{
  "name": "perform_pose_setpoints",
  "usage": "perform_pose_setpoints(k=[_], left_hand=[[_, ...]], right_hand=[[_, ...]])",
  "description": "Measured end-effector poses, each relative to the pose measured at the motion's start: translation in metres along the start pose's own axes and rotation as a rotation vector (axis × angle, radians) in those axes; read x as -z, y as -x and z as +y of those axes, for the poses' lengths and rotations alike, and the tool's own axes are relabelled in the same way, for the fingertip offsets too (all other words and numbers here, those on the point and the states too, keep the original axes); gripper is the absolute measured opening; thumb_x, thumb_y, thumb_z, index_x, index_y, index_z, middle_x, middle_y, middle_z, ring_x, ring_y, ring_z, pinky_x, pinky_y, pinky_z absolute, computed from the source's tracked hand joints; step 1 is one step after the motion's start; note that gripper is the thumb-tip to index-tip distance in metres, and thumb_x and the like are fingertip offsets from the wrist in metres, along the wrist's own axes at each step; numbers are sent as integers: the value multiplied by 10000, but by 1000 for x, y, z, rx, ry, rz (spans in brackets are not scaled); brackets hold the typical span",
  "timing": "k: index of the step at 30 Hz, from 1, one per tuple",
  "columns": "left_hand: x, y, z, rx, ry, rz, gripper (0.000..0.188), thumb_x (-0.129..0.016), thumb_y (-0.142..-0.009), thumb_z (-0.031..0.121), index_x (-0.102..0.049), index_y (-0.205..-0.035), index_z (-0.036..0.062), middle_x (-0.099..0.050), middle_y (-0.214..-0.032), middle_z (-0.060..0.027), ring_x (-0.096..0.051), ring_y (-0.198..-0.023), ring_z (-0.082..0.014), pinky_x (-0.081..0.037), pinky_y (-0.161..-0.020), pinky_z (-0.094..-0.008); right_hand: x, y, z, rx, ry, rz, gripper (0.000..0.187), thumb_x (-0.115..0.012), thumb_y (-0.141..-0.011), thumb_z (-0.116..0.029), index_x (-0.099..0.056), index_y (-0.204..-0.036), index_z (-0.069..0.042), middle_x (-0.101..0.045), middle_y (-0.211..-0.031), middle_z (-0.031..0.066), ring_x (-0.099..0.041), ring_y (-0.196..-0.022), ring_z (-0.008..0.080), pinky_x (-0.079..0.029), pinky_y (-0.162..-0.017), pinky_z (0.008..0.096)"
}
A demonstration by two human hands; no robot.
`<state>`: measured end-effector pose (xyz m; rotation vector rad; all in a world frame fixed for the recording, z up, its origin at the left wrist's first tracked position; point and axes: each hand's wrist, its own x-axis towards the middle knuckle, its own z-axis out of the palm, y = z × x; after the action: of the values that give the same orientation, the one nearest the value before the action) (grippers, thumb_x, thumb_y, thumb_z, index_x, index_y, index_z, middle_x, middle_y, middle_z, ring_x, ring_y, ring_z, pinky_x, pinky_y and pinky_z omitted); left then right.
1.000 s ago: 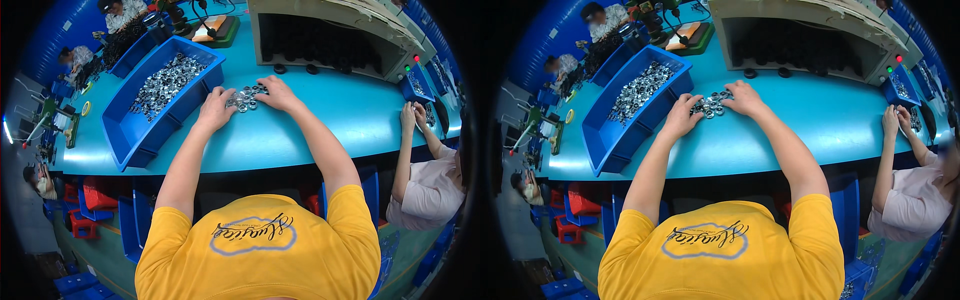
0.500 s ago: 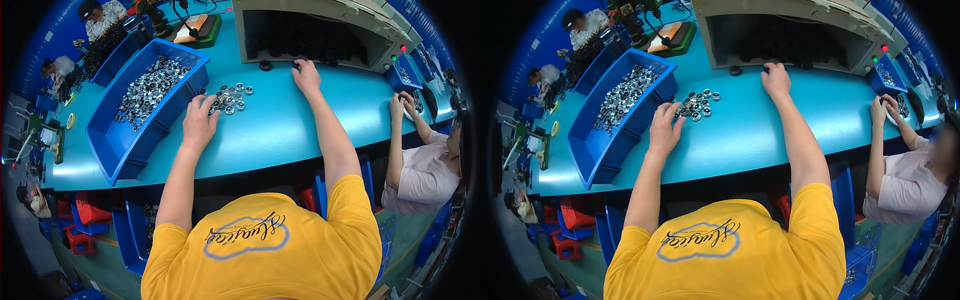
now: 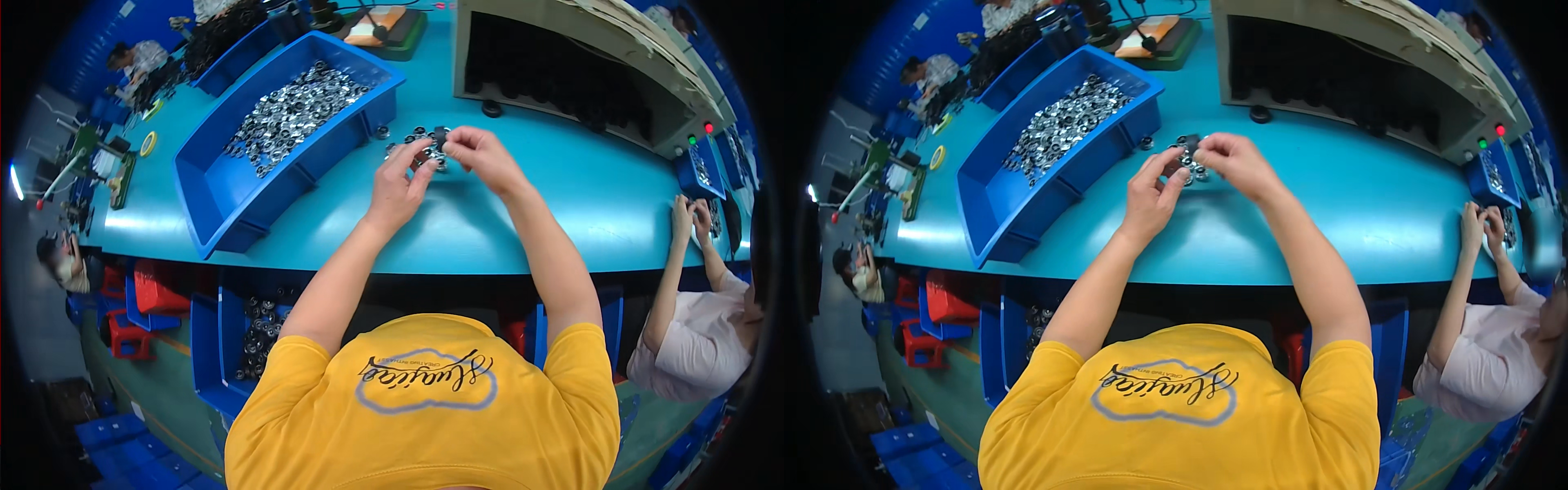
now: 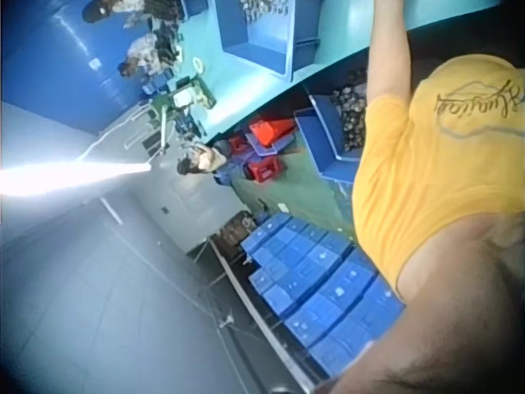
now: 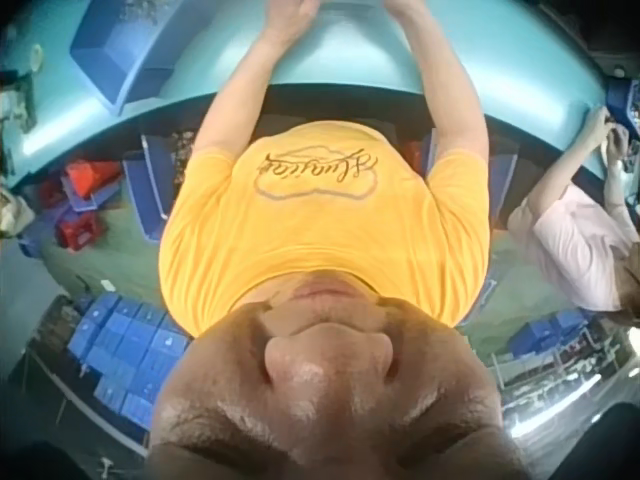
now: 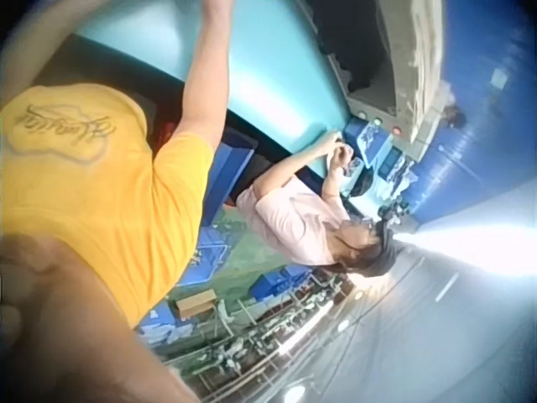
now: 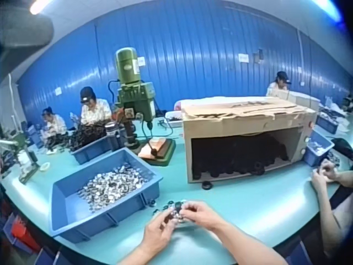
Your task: Assemble metal weights into plastic fidget spinner frames at a factory workbench.
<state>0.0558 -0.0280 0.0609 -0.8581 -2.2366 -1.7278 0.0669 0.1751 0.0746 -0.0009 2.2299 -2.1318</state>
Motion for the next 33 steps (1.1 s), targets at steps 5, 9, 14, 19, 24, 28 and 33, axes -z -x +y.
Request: perform_pose_setpoints(k=[5,9,14,19,24,28,33], left_hand=[[5,4,-12,-53,80,43,199,-737,-930,59,-709,-1117,-5,-667,-911,-84,-641,-802,-183,-508,-710,-302],[12,11,-25,113,344,-47,158,-784,-906,83,-735,-1033,4,-658,-886,-27,-619,-773,-118,-499,-664,-267],[15,15,-34,356,599,-147,139,-812,-895,128,-738,-973,40,-637,-846,6,-591,-706,-94,-478,-618,-250],[16,15,-46,371,754,-189,166,-810,-906,173,-731,-988,52,-653,-851,1,-598,-698,-105,-475,-605,-240],[16,18,-50,407,819,-172,180,-810,-905,167,-716,-1012,56,-669,-869,-6,-604,-709,-108,-494,-617,-256],[17,18,-52,422,849,-143,177,-808,-905,160,-715,-1012,54,-681,-886,-10,-611,-722,-110,-504,-626,-270],[19,18,-54,445,926,-125,176,-803,-910,158,-714,-1020,53,-687,-876,-14,-614,-720,-115,-505,-630,-287]], right_hand=[[-33,9,9,-3,-301,-93,184,-782,-935,-262,-693,-954,-102,-596,-799,-64,-481,-691,56,-390,-624,223],[-32,10,20,25,-202,-35,189,-788,-928,-263,-705,-938,-93,-608,-770,-56,-492,-675,54,-387,-602,223],[-27,11,32,-21,-267,-130,184,-804,-913,-251,-699,-936,-101,-603,-760,-64,-494,-662,48,-391,-594,227],[-28,12,28,-12,-264,-158,179,-800,-917,-245,-686,-920,-107,-589,-755,-71,-487,-661,43,-384,-587,225],[-28,13,28,32,-201,-182,169,-777,-939,-232,-662,-927,-108,-564,-745,-79,-473,-655,33,-364,-571,222],[-31,14,26,36,-147,-161,181,-771,-945,-233,-648,-949,-100,-550,-743,-86,-467,-660,21,-357,-566,221],[-43,19,15,168,-146,-146,185,-772,-945,-220,-644,-968,-89,-546,-755,-92,-464,-677,13,-363,-569,216]])
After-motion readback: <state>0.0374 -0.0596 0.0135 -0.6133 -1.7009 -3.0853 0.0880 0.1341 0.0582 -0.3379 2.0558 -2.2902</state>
